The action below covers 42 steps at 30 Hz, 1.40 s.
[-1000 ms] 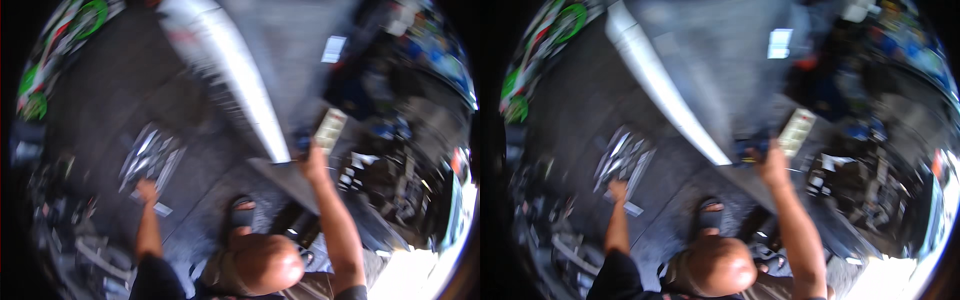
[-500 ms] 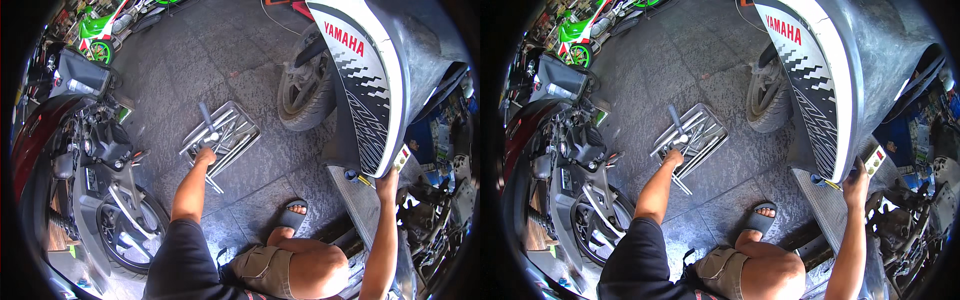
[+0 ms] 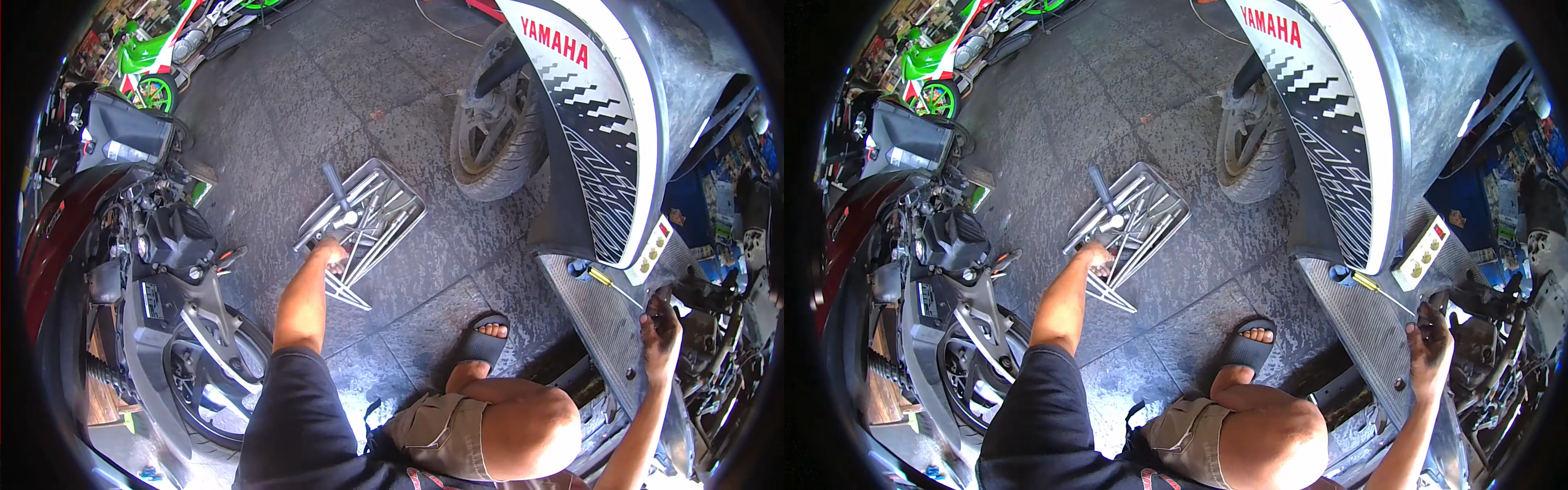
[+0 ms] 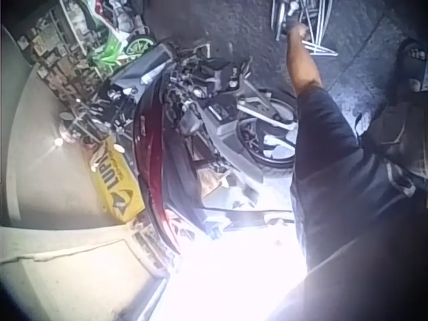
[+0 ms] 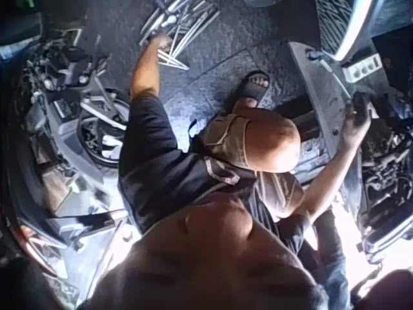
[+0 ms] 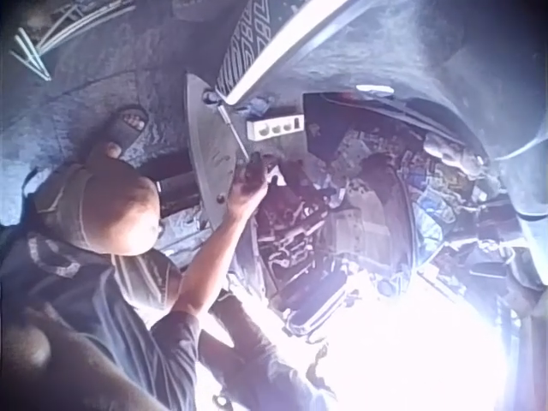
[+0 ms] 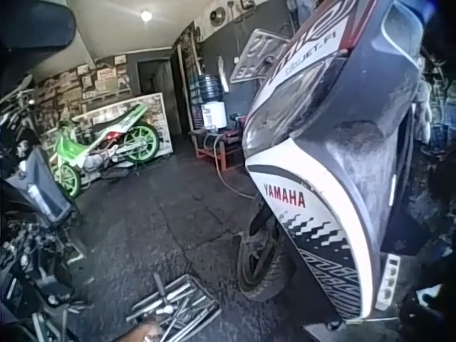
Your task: Inspecting and repairing engine components and electrical wiring on a motorcycle.
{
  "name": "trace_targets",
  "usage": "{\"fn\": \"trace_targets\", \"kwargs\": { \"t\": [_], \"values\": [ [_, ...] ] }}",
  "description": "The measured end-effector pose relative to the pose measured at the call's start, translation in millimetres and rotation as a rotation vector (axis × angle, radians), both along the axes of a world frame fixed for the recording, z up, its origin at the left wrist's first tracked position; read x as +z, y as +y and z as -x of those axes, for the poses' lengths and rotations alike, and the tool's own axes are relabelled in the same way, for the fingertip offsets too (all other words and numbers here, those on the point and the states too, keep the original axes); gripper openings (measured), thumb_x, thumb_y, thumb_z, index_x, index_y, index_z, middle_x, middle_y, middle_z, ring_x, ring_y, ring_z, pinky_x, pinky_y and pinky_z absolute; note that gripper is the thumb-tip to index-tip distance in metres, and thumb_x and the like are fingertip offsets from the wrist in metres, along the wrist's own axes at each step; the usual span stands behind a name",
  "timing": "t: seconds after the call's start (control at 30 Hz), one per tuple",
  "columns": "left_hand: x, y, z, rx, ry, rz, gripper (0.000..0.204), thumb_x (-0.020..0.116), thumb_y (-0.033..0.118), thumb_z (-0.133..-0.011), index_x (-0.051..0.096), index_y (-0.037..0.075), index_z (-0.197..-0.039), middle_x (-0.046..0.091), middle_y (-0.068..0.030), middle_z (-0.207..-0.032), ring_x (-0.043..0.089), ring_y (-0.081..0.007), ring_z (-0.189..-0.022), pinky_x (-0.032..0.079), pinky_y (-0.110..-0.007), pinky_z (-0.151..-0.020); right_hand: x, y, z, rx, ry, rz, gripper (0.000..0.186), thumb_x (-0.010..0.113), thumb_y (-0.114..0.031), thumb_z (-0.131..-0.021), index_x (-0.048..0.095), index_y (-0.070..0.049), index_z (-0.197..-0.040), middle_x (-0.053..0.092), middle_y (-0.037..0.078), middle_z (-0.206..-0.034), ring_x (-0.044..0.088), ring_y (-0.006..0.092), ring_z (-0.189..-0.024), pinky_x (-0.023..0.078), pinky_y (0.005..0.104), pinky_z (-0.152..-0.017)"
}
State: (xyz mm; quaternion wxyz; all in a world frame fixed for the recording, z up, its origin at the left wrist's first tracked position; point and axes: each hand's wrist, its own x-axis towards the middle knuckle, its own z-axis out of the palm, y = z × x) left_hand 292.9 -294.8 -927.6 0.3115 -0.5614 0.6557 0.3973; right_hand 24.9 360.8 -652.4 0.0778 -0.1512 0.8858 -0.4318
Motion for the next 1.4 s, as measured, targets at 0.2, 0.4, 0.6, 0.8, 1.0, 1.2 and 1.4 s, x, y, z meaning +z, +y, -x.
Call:
{"fn": "trace_targets", "kwargs": {
  "t": [0.2,0.4,0.6,0.8,1.0,1.2,1.4],
  "values": [
    [-6,35,4,-0.359,-0.139,0.538,0.030,0.062,0.023,-0.087,0.072,0.004,-0.108,0.068,-0.0189,-0.116,0.067,-0.0312,-0.108,0.055,-0.041,-0.087,27,6,-29,-0.082,-0.073,-0.053,0.018,0.067,-0.014,-0.090,0.058,0.001,-0.092,0.054,-0.001,-0.078,0.046,0.0081,-0.074,0.038,0.0255,-0.066],
    [20,68,27,-0.104,0.010,0.725,0.029,0.058,0.020,-0.086,0.069,0.004,-0.107,0.067,-0.0202,-0.115,0.066,-0.0358,-0.106,0.054,-0.043,-0.090,34,39,-39,-0.093,0.001,-0.175,0.035,0.068,-0.027,-0.093,0.048,-0.004,-0.076,0.040,-0.004,-0.070,0.035,0.0075,-0.068,0.028,0.0258,-0.060],
    [-5,53,21,-0.099,0.178,0.699,0.029,0.057,0.017,-0.084,0.070,0.006,-0.107,0.067,-0.0212,-0.115,0.064,-0.0363,-0.109,0.053,-0.044,-0.093,36,73,-58,-0.154,-0.035,-0.133,0.033,0.067,-0.029,-0.093,0.048,-0.007,-0.080,0.041,-0.005,-0.072,0.035,0.0067,-0.069,0.028,0.0250,-0.061],
    [-17,61,21,-0.293,0.495,0.885,0.042,0.057,0.008,-0.080,0.067,0.017,-0.120,0.065,-0.0164,-0.121,0.062,-0.0361,-0.110,0.051,-0.044,-0.094,33,75,-64,-0.105,-0.067,-0.143,0.025,0.067,-0.028,-0.094,0.053,-0.008,-0.085,0.045,-0.006,-0.073,0.039,0.0051,-0.069,0.031,0.0240,-0.060],
    [-13,55,28,-0.444,0.411,0.799,0.049,0.053,0.001,-0.082,0.065,0.020,-0.125,0.059,-0.0114,-0.131,0.054,-0.0326,-0.120,0.044,-0.040,-0.104,32,84,-66,-0.111,-0.113,-0.116,0.027,0.068,-0.026,-0.092,0.053,-0.005,-0.084,0.046,-0.003,-0.075,0.039,0.0078,-0.072,0.031,0.0252,-0.064],
    [2,43,18,-0.249,0.166,0.731,0.030,0.061,0.017,-0.085,0.070,0.009,-0.112,0.069,-0.0171,-0.111,0.066,-0.0380,-0.104,0.053,-0.045,-0.091,30,115,-75,-0.157,-0.039,-0.225,0.035,0.068,-0.037,-0.091,0.051,-0.008,-0.083,0.043,-0.005,-0.067,0.039,0.0052,-0.061,0.030,0.0230,-0.056],
    [26,40,34,-0.401,-0.098,0.655,0.030,0.064,0.019,-0.086,0.069,0.001,-0.109,0.066,-0.0211,-0.117,0.063,-0.0349,-0.113,0.053,-0.044,-0.094,32,138,-83,-0.187,-0.068,-0.254,0.040,0.070,-0.041,-0.089,0.051,-0.006,-0.083,0.045,-0.003,-0.069,0.042,0.0065,-0.062,0.033,0.0237,-0.057]
  ]
}}
